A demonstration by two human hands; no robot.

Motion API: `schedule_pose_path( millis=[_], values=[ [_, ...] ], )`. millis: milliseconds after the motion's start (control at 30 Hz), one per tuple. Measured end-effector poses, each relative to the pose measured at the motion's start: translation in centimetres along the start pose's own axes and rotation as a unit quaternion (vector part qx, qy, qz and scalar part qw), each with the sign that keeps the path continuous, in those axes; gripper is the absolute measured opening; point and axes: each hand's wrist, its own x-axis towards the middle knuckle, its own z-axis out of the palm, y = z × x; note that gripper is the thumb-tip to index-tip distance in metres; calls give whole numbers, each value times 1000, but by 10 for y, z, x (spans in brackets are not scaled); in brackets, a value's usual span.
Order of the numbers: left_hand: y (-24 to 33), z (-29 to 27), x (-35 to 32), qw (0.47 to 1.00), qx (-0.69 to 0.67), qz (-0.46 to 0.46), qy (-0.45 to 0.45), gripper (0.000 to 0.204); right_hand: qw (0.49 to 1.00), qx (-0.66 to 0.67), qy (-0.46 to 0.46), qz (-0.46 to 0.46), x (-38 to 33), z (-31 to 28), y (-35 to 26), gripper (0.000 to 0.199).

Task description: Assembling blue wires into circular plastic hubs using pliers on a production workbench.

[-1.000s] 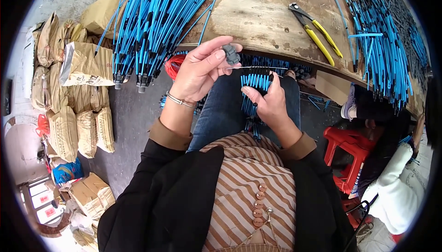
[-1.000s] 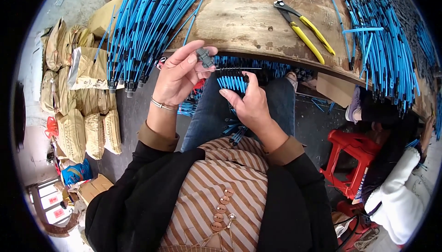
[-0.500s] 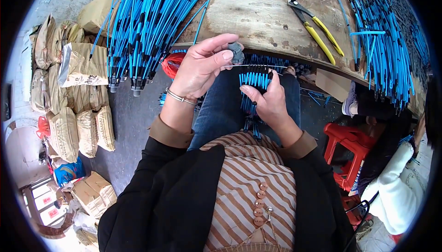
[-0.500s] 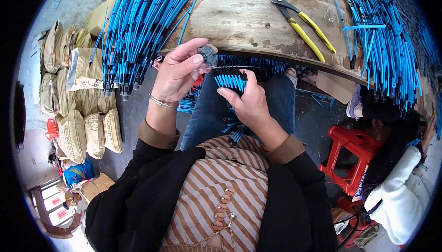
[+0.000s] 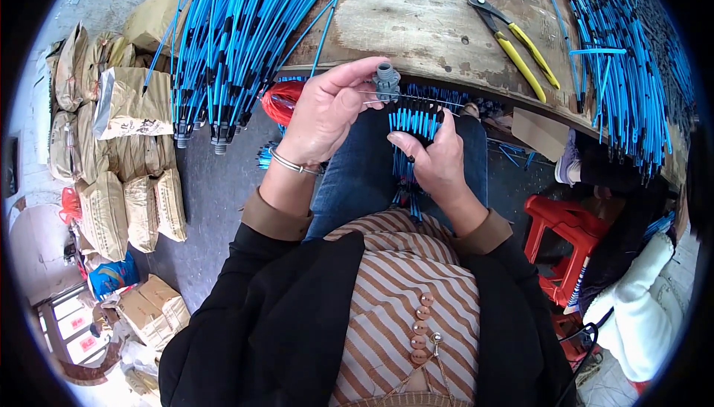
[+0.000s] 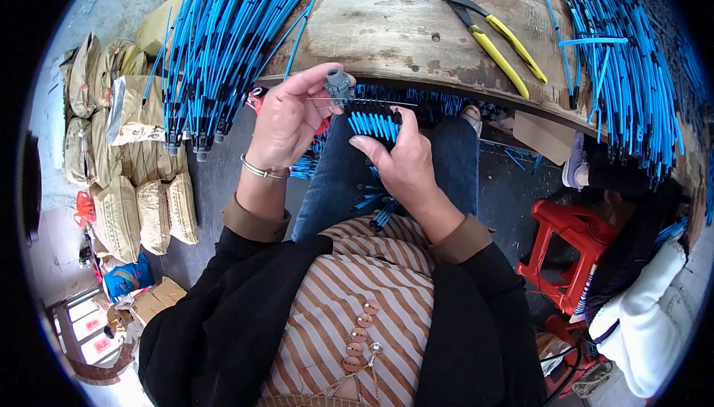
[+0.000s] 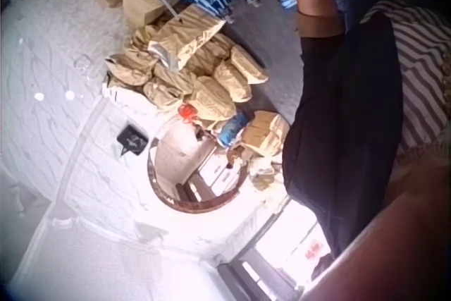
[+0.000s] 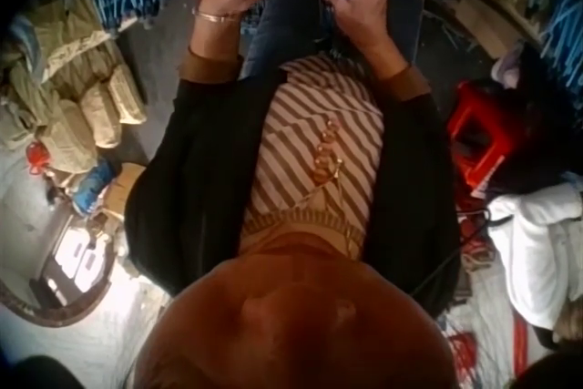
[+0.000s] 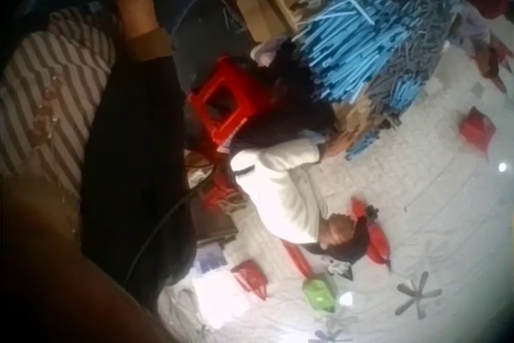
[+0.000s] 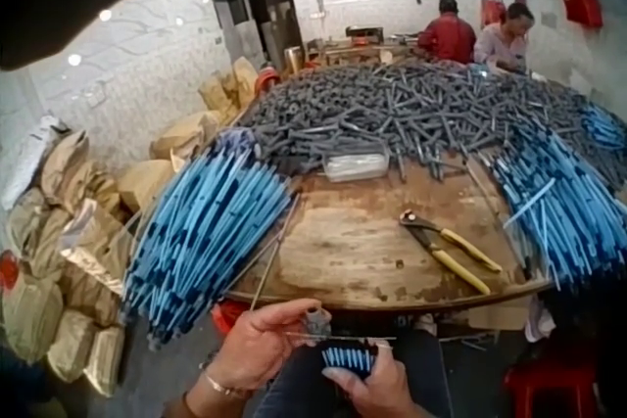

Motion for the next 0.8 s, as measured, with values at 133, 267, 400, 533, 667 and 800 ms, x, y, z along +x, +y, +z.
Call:
schedule_pose_path(
  millis=[133, 267, 400, 533, 667, 800],
  values=[
    [2, 13, -10, 990, 132, 41, 4, 47, 1000, -3, 6, -5, 1, 1, -2, 55],
    [5, 32, -13, 917, 380, 116, 34, 53, 1000, -9, 9, 20, 4, 3, 1, 57],
    [9, 35, -14, 902, 413, 123, 37, 56, 1000, -2, 12, 10, 3, 4, 1, 58],
    [12, 36, -15, 903, 414, 104, 47, 56, 1000, 3, 8, 9, 3, 2, -2, 59],
    [11, 35, -15, 912, 396, 85, 61, 56, 1000, 6, 3, 10, 2, 2, -4, 59],
    [8, 33, -15, 922, 370, 88, 72, 55, 1000, 2, 5, 2, 1, 2, -4, 59]
  ],
)
